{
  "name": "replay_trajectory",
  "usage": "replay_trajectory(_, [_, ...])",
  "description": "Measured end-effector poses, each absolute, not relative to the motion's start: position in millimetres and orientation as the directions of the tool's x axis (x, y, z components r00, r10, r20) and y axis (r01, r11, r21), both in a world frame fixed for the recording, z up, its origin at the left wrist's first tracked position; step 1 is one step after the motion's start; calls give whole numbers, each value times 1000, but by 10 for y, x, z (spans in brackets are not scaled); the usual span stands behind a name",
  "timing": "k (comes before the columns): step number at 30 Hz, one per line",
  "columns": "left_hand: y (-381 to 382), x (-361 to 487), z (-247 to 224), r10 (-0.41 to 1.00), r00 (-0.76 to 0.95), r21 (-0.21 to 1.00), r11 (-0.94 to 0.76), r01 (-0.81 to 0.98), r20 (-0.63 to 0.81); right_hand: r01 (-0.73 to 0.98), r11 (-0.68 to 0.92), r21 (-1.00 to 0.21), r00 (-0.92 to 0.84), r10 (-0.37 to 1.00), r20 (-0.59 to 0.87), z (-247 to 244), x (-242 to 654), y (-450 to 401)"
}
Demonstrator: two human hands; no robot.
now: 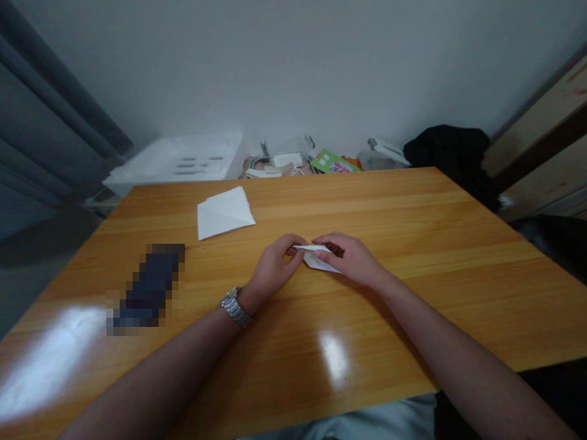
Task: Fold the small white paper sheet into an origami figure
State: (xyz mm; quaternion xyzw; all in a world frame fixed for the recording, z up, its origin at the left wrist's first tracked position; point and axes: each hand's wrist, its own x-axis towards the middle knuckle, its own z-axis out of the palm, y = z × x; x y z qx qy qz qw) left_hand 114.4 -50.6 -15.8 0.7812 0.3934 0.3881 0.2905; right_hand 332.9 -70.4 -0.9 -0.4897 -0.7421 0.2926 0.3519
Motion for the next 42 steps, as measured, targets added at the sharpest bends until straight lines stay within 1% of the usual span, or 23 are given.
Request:
replay_trajectory(4, [-507, 1154, -149, 880, 339, 824, -446, 348, 333, 485, 325, -812, -257, 940, 223, -22, 3325, -700])
replay_trajectory(7, [-501, 1156, -127, 915, 274, 871, -376, 315, 296, 451, 274, -849, -233, 955, 184, -28, 3320, -702])
replay_trajectory(10, [-487, 1151, -122, 929, 236, 896, -346, 278, 285, 411, 221, -884, -196, 969, 151, -47, 3322, -695])
replay_trajectory(13, [-468, 1147, -146, 932, 236, 907, -334, 256, 276, 365, 221, -904, -183, 969, 164, -79, 3333, -674])
replay_trajectory(17, [-462, 1146, -172, 920, 267, 890, -360, 280, 288, 350, 242, -905, -159, 967, 197, -85, 3337, -660])
replay_trajectory(21, [-491, 1147, -156, 877, 363, 861, -424, 281, 314, 385, 282, -879, -191, 956, 223, -32, 3318, -687])
replay_trajectory(26, [-515, 1146, -153, 863, 432, 903, -378, 206, 262, 427, 304, -852, -216, 949, 230, -17, 3286, -713])
replay_trajectory(33, [-498, 1123, -193, 871, 427, 901, -365, 236, 241, 375, 271, -887, -210, 956, 203, -68, 3268, -702])
replay_trajectory(37, [-507, 1132, -205, 878, 427, 910, -340, 238, 217, 390, 273, -879, -187, 959, 215, -43, 3253, -714])
replay_trajectory(42, [-523, 1137, -157, 871, 437, 902, -355, 247, 223, 416, 287, -863, -176, 956, 233, -21, 3237, -729])
